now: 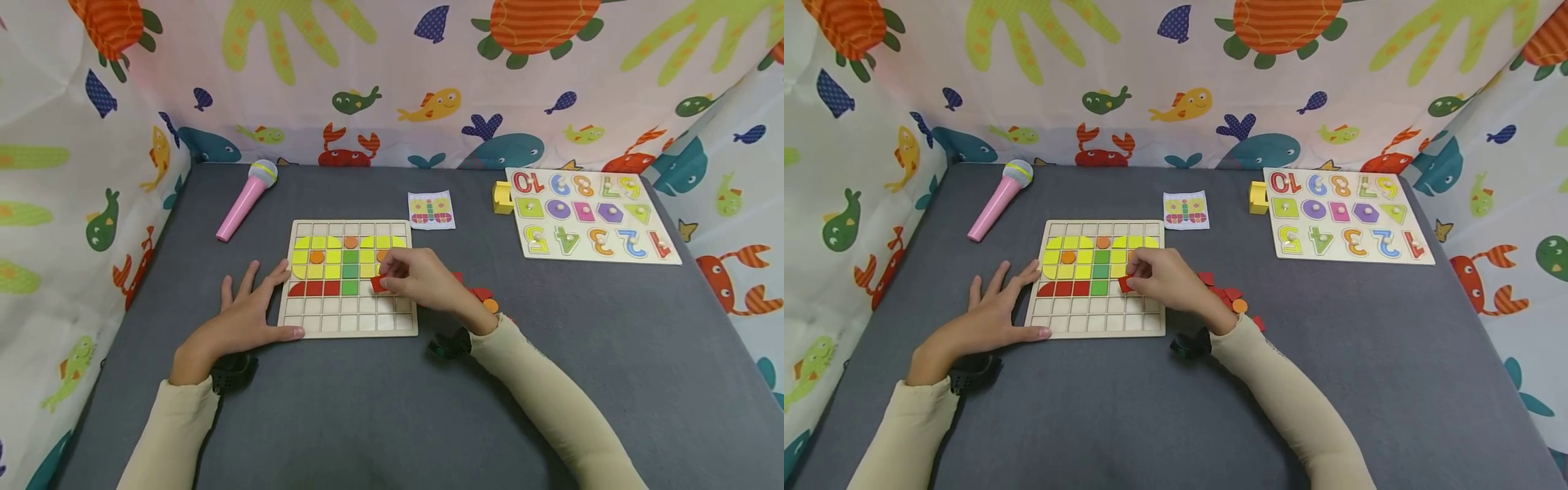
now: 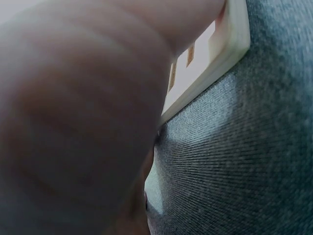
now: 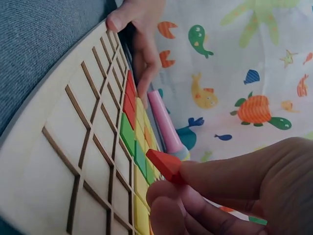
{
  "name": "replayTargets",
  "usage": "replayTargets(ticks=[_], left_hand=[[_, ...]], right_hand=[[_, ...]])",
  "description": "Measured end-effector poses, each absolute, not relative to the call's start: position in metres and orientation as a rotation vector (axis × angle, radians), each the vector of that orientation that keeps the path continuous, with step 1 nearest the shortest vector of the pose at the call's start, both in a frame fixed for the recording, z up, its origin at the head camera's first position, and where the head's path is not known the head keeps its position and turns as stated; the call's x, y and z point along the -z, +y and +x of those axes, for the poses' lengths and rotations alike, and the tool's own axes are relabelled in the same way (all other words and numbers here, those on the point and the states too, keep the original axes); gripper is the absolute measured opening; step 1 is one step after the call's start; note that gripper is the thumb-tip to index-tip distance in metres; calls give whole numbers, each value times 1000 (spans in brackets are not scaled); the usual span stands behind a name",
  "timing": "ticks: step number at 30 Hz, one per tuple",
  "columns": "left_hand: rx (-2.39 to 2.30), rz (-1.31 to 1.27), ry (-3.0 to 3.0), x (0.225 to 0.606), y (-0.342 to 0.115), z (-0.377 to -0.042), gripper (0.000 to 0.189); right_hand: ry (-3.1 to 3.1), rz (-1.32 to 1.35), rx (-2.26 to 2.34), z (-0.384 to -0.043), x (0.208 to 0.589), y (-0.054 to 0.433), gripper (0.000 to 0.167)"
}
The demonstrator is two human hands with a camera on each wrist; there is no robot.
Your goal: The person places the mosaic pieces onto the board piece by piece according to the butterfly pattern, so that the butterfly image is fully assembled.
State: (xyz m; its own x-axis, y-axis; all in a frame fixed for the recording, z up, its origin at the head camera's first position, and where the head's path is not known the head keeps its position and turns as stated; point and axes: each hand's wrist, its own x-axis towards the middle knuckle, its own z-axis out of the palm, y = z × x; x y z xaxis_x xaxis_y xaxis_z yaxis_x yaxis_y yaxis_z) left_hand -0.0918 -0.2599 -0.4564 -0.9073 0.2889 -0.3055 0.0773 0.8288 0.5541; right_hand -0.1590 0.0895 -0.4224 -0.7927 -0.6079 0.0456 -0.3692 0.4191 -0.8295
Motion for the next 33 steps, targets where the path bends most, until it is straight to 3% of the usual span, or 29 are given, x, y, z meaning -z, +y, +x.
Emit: replayTargets(ticks=[7, 19, 33], left_hand=[[-771, 264, 2625, 455, -260, -91, 125], [-770, 276, 2629, 455, -259, -90, 122], [-769, 266, 2625, 455, -259, -92, 124]], right_hand=[[2472, -872, 1216, -163, 425, 72, 2], [2612, -804, 1065, -156, 430, 53, 13], [2696, -920, 935, -155, 434, 51, 15]])
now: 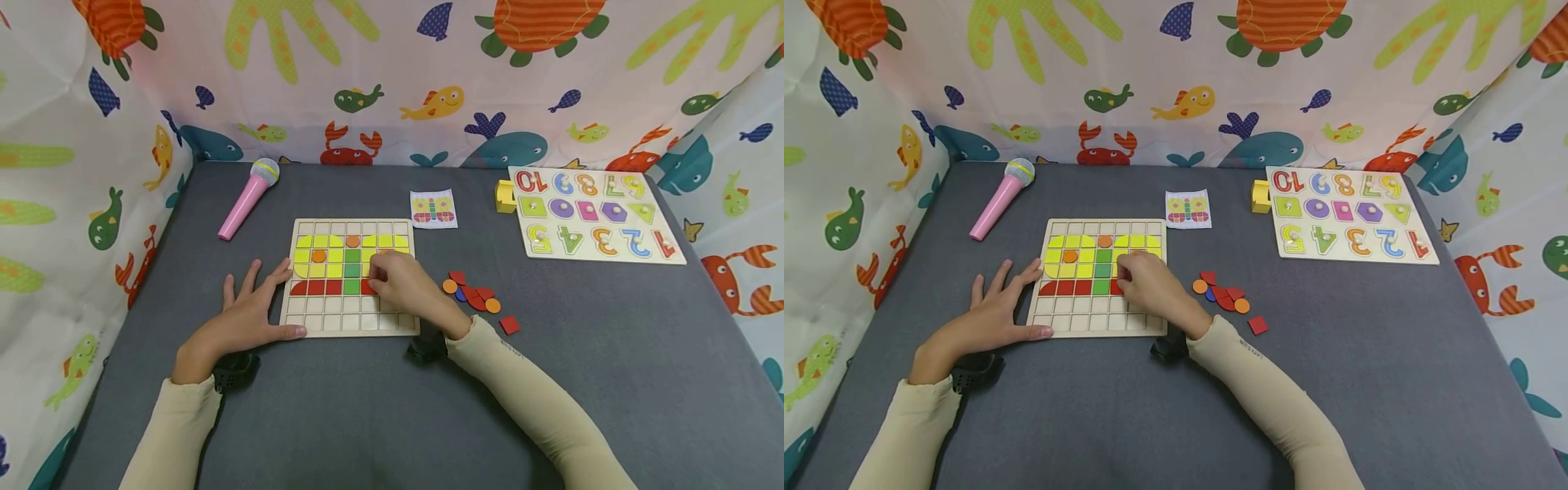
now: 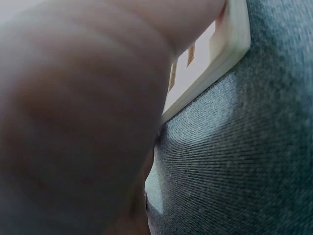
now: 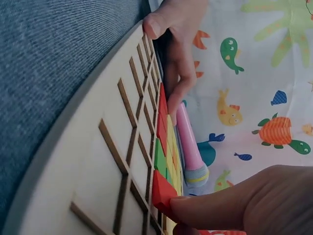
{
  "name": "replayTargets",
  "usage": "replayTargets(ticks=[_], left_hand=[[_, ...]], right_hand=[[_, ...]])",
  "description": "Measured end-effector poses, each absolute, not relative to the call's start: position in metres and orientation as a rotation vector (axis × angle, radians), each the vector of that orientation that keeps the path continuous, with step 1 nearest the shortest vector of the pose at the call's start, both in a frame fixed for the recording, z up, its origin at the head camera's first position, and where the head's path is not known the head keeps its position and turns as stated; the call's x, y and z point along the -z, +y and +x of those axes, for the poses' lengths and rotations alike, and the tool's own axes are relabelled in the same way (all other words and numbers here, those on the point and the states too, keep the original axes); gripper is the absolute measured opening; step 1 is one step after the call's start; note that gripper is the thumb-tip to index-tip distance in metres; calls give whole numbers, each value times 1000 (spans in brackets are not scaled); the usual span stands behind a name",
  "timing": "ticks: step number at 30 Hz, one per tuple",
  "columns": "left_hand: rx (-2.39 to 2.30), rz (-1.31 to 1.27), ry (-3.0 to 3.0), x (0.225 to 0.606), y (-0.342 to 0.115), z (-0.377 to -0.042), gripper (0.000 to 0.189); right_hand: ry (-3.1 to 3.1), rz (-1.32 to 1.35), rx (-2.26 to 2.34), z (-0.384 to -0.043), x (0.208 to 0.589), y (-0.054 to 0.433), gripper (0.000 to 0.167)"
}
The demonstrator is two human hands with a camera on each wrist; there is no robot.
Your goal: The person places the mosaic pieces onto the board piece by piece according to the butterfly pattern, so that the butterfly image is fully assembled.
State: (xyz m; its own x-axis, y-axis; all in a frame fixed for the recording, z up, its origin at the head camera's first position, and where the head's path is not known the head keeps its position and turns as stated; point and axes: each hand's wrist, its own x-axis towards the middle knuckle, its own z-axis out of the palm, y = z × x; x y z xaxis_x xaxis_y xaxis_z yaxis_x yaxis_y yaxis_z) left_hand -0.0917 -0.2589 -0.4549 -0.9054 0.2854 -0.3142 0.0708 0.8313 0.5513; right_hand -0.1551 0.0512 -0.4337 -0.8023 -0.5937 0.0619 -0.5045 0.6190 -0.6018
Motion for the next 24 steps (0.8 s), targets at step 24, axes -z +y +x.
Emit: replayTargets(ticks=[24], left_hand=[[-778, 278, 2633, 453, -257, -90, 122]], right_hand=[[2551, -845, 1196, -152, 427, 78, 5]])
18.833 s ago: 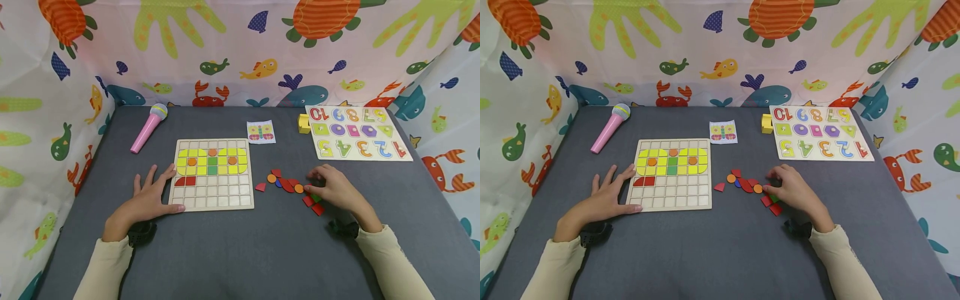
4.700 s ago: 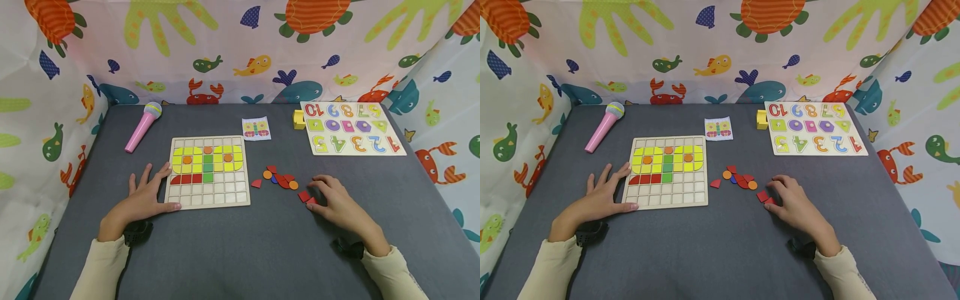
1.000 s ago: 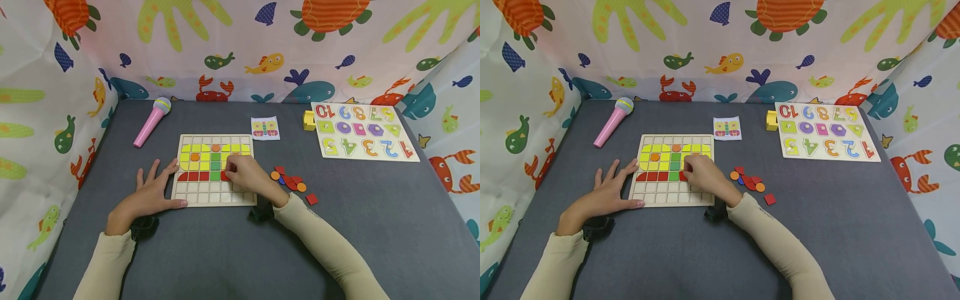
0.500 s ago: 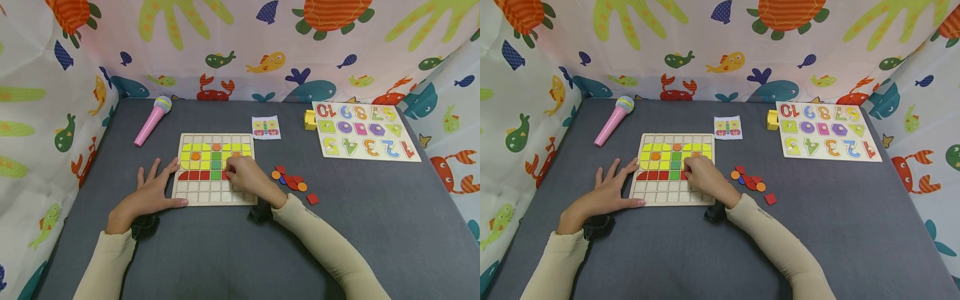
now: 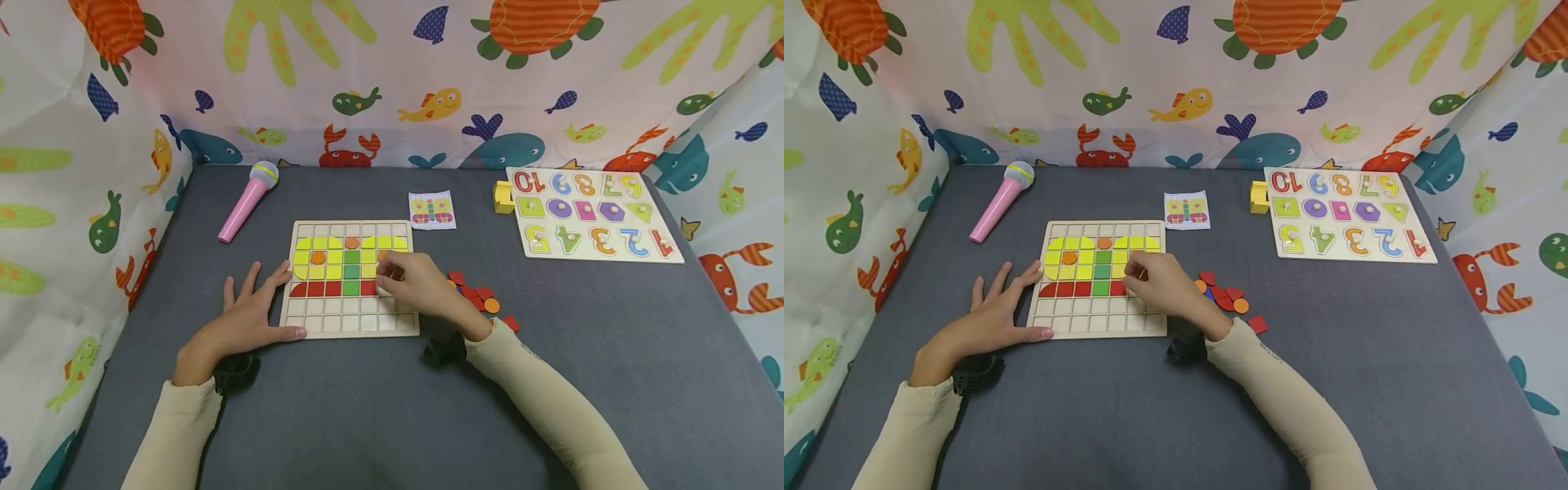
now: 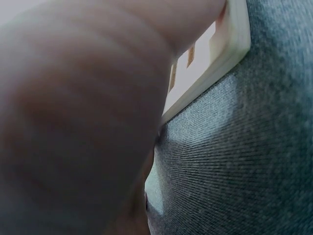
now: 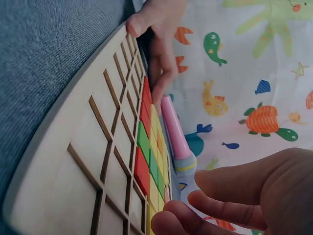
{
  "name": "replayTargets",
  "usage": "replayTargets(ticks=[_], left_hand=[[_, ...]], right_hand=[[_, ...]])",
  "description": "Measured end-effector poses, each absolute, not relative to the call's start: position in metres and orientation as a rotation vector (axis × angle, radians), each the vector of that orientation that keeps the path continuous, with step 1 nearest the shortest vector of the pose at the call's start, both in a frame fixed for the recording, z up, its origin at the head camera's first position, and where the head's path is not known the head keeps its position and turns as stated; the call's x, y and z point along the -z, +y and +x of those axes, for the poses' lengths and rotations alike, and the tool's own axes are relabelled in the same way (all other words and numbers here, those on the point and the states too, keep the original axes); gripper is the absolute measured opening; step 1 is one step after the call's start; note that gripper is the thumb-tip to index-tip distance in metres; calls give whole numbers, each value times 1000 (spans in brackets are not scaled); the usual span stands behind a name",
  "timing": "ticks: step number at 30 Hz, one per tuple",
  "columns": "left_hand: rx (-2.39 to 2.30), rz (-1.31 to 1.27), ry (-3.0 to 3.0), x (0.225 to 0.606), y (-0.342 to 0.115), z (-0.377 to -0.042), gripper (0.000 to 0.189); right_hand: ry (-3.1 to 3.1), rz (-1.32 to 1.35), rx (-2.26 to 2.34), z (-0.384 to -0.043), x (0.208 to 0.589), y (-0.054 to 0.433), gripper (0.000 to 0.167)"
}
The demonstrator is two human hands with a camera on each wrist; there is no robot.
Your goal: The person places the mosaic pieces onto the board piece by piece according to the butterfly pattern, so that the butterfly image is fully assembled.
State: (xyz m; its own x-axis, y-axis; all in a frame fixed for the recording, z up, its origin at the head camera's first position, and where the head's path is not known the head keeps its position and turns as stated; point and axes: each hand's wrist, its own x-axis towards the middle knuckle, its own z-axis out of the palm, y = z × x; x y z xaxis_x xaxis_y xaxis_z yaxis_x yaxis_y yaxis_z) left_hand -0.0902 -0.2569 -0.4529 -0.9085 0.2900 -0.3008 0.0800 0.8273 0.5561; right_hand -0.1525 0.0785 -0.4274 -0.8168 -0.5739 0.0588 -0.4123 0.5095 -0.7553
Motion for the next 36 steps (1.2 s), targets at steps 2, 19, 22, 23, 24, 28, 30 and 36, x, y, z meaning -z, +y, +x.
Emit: replayTargets(ticks=[2, 19, 22, 23, 24, 28, 30, 36], left_hand=[[-784, 286, 2633, 453, -257, -90, 121], [-779, 287, 2633, 455, -257, -90, 122], [-769, 284, 2636, 456, -258, -90, 123], [-770, 288, 2637, 456, -258, -91, 123], [-768, 289, 2636, 457, -257, -91, 123], [-767, 293, 2633, 457, -256, -91, 122], [-767, 296, 2635, 457, -256, -90, 122], [-768, 298, 2641, 455, -258, -90, 121]], right_hand=[[2530, -807, 1224, -150, 425, 85, 8], [2567, -700, 1261, -148, 411, 173, 25], [2579, -653, 1245, -149, 411, 190, 26], [2579, -637, 1238, -148, 410, 195, 27], [2584, -624, 1223, -147, 411, 201, 28], [2595, -576, 1168, -140, 410, 222, 31], [2597, -558, 1151, -135, 411, 233, 33], [2591, -536, 1106, -118, 411, 262, 42]])
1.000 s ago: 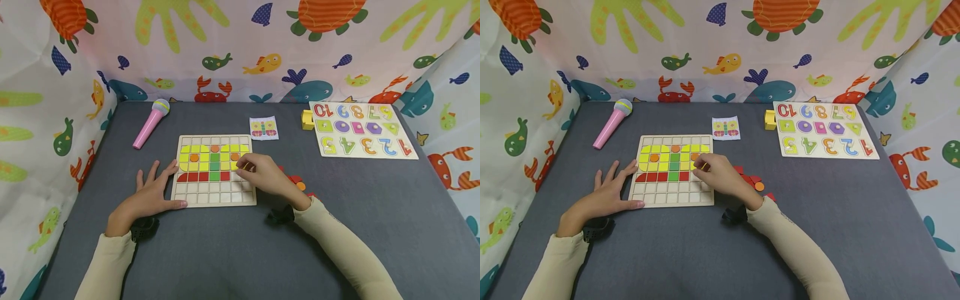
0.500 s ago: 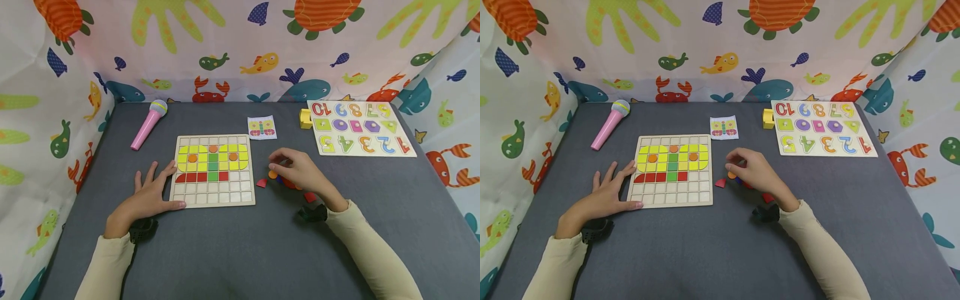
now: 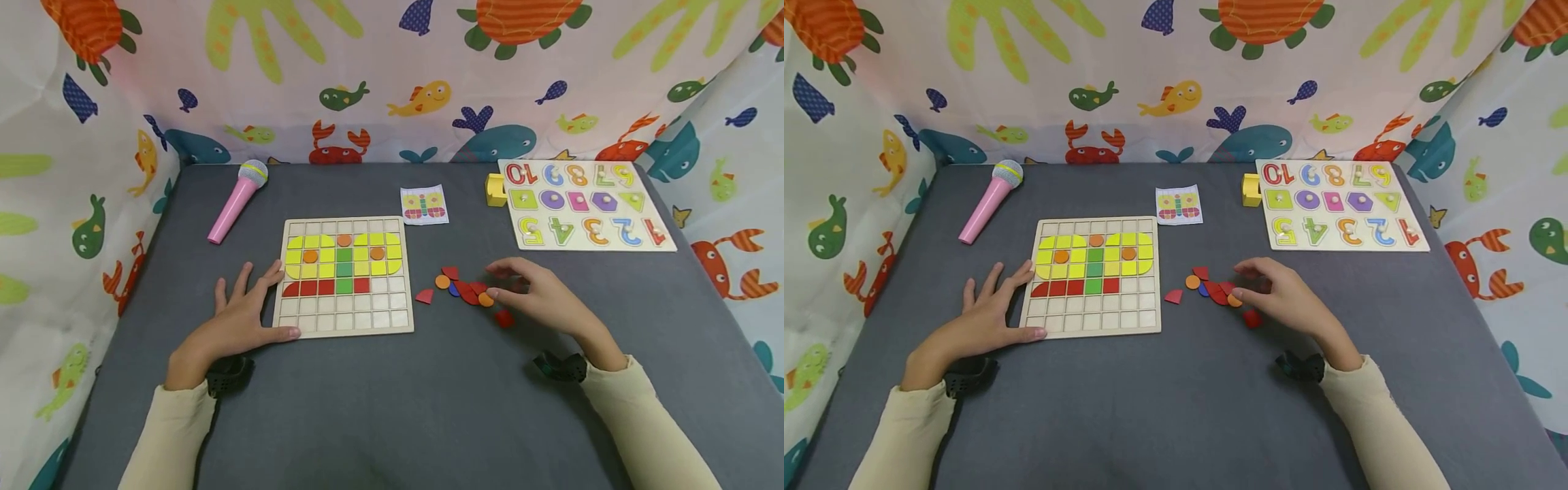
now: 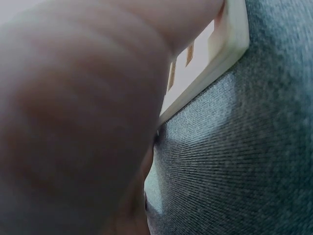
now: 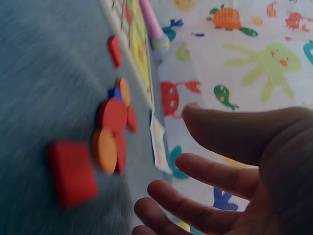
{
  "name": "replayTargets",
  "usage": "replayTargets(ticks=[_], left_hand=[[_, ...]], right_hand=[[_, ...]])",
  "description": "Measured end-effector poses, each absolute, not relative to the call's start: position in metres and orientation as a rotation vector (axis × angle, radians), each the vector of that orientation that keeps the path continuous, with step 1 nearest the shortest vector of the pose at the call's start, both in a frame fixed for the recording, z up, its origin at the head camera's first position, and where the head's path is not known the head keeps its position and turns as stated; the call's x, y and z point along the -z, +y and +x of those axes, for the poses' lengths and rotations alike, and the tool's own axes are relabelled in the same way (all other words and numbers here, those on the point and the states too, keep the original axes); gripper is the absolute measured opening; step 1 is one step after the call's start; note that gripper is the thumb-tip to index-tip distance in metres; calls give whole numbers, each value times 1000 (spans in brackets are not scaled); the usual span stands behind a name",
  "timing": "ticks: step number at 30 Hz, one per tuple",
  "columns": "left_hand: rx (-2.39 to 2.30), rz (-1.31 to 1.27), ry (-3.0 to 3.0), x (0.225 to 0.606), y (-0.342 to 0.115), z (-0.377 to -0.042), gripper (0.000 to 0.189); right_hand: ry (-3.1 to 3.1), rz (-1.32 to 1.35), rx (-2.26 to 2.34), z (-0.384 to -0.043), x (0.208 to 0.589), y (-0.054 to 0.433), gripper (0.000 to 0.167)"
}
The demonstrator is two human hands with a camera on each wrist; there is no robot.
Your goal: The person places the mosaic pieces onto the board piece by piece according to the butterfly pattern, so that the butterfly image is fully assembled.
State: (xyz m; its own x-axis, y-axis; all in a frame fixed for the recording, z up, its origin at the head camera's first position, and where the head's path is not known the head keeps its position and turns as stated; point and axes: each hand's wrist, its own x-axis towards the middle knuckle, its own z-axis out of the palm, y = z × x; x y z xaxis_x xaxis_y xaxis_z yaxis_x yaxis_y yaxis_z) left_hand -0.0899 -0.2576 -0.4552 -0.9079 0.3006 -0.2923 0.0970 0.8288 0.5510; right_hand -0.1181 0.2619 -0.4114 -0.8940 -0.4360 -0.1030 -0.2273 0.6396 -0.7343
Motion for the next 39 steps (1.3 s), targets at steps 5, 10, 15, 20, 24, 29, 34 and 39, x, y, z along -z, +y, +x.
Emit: replayTargets(ticks=[5, 10, 15, 20, 24, 29, 34, 39], left_hand=[[-764, 288, 2628, 456, -259, -90, 122], [-764, 270, 2620, 456, -259, -90, 123], [-764, 278, 2619, 457, -259, -92, 122], [-759, 293, 2623, 455, -259, -93, 122], [-757, 294, 2621, 454, -259, -93, 122], [-752, 291, 2621, 455, -260, -93, 121], [-744, 288, 2625, 456, -259, -92, 122], [-744, 284, 2621, 456, -259, -93, 122]], right_hand=[[2614, -616, 1036, -108, 413, 277, 51], [2616, -619, 1012, -104, 420, 283, 58], [2618, -640, 999, -102, 425, 285, 63], [2633, -675, 967, -101, 431, 286, 65], [2646, -677, 935, -99, 433, 285, 64], [2669, -675, 899, -96, 435, 284, 62], [2688, -684, 882, -92, 436, 283, 56], [2701, -694, 889, -88, 436, 282, 46]])
